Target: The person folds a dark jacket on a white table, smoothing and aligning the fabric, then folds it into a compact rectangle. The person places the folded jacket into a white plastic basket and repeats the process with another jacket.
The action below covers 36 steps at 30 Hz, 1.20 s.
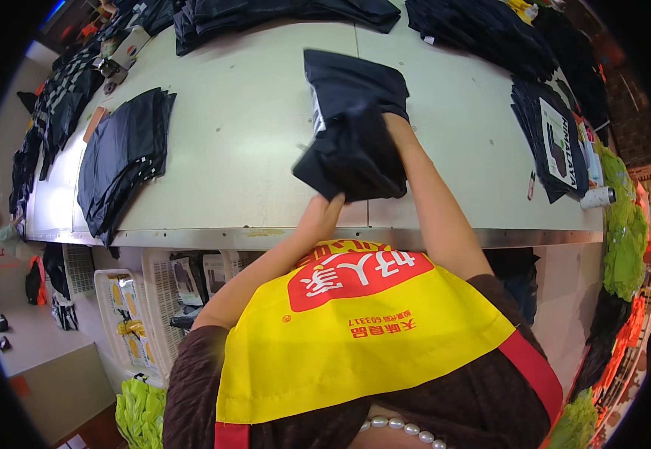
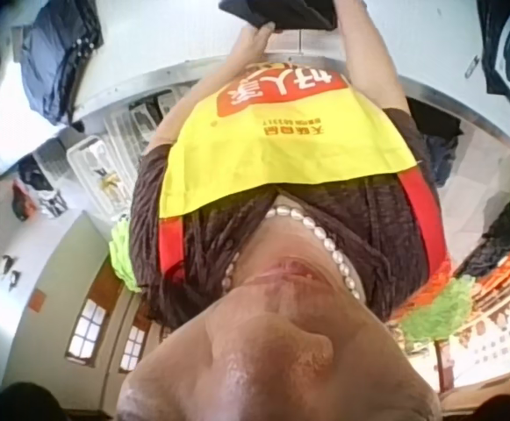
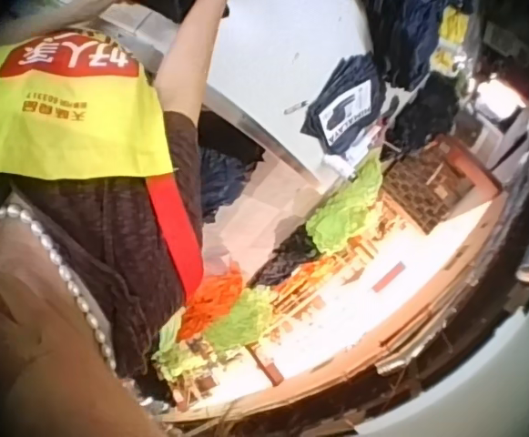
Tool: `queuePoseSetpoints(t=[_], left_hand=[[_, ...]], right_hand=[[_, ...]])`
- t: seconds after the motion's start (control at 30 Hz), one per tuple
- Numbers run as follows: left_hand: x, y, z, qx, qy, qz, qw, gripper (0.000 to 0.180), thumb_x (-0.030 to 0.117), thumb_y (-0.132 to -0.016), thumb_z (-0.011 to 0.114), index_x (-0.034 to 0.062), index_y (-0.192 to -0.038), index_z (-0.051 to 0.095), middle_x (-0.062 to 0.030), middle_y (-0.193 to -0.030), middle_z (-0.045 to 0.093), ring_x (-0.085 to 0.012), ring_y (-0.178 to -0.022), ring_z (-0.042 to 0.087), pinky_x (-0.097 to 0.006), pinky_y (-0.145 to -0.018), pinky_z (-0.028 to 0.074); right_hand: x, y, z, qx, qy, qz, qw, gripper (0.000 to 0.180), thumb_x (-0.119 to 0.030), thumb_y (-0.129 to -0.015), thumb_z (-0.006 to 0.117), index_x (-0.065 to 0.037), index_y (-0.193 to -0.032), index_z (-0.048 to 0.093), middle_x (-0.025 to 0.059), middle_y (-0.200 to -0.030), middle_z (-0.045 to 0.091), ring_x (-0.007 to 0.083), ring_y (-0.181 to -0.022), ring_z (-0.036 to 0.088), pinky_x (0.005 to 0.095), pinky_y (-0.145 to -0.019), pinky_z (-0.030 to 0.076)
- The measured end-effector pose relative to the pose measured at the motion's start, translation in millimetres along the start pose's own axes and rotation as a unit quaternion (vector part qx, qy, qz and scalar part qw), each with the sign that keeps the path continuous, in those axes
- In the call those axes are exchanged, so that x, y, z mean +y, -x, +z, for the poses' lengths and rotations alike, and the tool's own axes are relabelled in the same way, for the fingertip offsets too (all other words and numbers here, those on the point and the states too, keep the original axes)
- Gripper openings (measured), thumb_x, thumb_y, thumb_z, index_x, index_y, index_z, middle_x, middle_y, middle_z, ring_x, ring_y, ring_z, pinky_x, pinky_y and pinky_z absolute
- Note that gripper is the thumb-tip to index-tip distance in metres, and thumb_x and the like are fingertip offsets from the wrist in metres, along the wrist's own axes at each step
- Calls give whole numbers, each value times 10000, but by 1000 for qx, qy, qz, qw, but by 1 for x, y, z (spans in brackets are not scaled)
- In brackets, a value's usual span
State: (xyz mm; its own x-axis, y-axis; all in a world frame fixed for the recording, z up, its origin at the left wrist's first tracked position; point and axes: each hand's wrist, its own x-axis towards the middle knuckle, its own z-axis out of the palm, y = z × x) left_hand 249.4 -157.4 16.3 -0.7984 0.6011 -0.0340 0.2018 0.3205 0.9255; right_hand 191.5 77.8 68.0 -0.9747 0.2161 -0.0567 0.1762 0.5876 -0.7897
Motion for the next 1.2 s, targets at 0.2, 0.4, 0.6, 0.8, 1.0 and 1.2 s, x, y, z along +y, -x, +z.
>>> queuePoseSetpoints(t=[0.2, 0.4, 0.6, 0.8, 1.0, 1.2], left_hand=[[10, -39, -23, 5, 245, -160, 956, 455, 371, -951, 454, -39, -1109, 573, -110, -953, 652, -208, -817, 651, -293, -661, 531], [-12, -47, -34, -169, 163, -156, 959, 281, 175, -931, 461, -54, -1013, 600, -111, -938, 656, -200, -854, 660, -303, -666, 522], [-18, -55, -42, -237, 57, -150, 958, 307, 125, -927, 402, -87, -1014, 606, -133, -940, 680, -205, -853, 666, -294, -702, 518], [-29, -32, -31, -155, 150, -170, 962, 353, 173, -953, 386, -81, -967, 630, -126, -917, 687, -184, -772, 665, -268, -683, 510], [-49, -17, -93, -157, 148, -260, 941, 358, 333, -902, 524, 4, -973, 646, -100, -888, 688, -175, -781, 669, -266, -654, 501], [-24, -70, -137, 158, 75, -93, 980, 214, 171, -832, 593, 38, -984, 665, -56, -829, 655, -120, -685, 608, -257, -609, 488]], right_hand=[[-35, 37, -7, -14, 9, -103, 995, 750, -512, -838, 479, 137, -1214, 460, 316, -1193, 507, 405, -1147, 470, 427, -974, 343], [-37, 78, 35, 25, 314, -175, 933, 988, -322, -568, 817, 57, -1333, 319, 214, -1321, 404, 335, -1171, 421, 408, -942, 352], [-12, 64, 70, 135, 466, -246, 839, 857, -207, -583, 752, 21, -1317, 372, 159, -1311, 437, 276, -987, 506, 375, -778, 407], [-4, 40, 61, 158, 465, -352, 797, 488, -103, -748, 547, -43, -1228, 487, 91, -1247, 519, 231, -842, 523, 357, -688, 404], [-4, 44, 59, 63, 433, -346, 830, 691, -142, -616, 735, -99, -1254, 474, 104, -1333, 445, 287, -1038, 501, 393, -776, 390], [-6, 42, 52, -19, 382, -320, 867, 891, -195, -541, 812, -118, -1316, 379, 95, -1347, 427, 267, -1130, 475, 397, -811, 363]])
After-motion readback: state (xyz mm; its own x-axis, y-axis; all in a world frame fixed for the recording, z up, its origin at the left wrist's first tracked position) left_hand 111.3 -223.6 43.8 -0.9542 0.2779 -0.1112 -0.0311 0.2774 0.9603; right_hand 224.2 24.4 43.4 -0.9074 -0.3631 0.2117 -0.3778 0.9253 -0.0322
